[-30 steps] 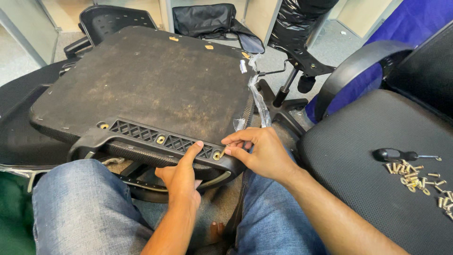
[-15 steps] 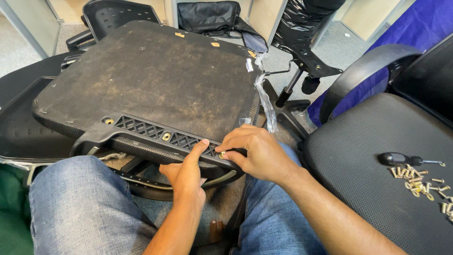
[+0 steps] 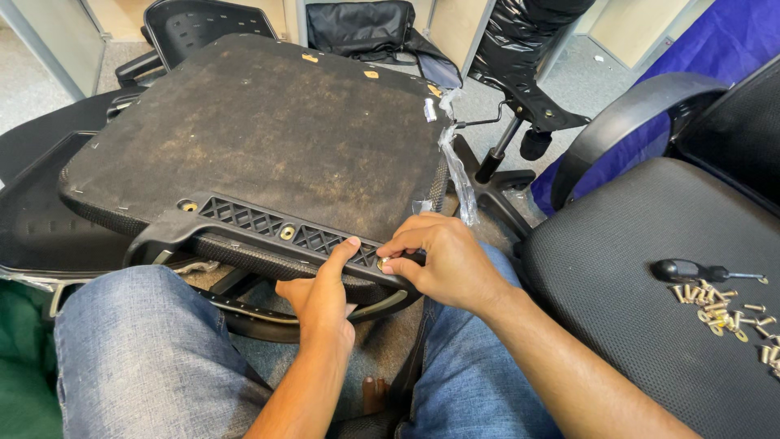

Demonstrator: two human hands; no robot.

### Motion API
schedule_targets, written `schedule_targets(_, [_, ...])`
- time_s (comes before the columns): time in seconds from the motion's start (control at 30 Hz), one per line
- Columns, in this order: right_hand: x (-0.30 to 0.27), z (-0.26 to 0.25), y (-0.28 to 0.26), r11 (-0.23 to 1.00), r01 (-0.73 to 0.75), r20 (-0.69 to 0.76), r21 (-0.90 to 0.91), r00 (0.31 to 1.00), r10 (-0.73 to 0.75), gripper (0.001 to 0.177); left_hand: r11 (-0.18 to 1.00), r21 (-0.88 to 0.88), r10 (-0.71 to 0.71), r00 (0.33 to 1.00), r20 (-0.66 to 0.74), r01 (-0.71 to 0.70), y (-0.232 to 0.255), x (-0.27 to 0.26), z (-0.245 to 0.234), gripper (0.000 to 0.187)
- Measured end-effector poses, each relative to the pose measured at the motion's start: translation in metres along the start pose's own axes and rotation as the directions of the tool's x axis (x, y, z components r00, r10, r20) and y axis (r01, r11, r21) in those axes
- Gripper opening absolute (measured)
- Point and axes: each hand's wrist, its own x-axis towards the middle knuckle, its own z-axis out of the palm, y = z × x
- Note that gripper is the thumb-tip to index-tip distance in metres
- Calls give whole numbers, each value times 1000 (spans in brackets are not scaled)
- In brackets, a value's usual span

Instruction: The person aligns a black plastic chair frame onto an overturned chair seat and secures it by inserting and tightening screws with a screwdriver. The person handles the frame, screws, and screwdriver throughout the clip.

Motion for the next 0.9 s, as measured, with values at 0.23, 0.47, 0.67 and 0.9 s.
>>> schedule_targets(0.23, [-4, -3, 3, 996, 88, -14, 1, 996, -88, 24, 1000, 25, -10, 1000, -2, 10, 0, 1, -1, 104])
schedule_targets(0.47, [-2, 1, -2, 998, -59, -16, -23, 998, 59, 17, 999, -43, 26, 1000, 7, -25, 0, -1, 1, 104])
schedule_targets(0.67, [-4, -5, -6, 998, -57, -84, -30, 995, 55, 24, 1000, 11, -17, 1000, 12, 16, 1, -1, -2, 108])
schedule_targets(0.9, [-32, -38, 31, 977, -159, -316, -141, 943, 108, 16, 998, 46, -32, 999, 10, 32, 0, 1, -2, 110])
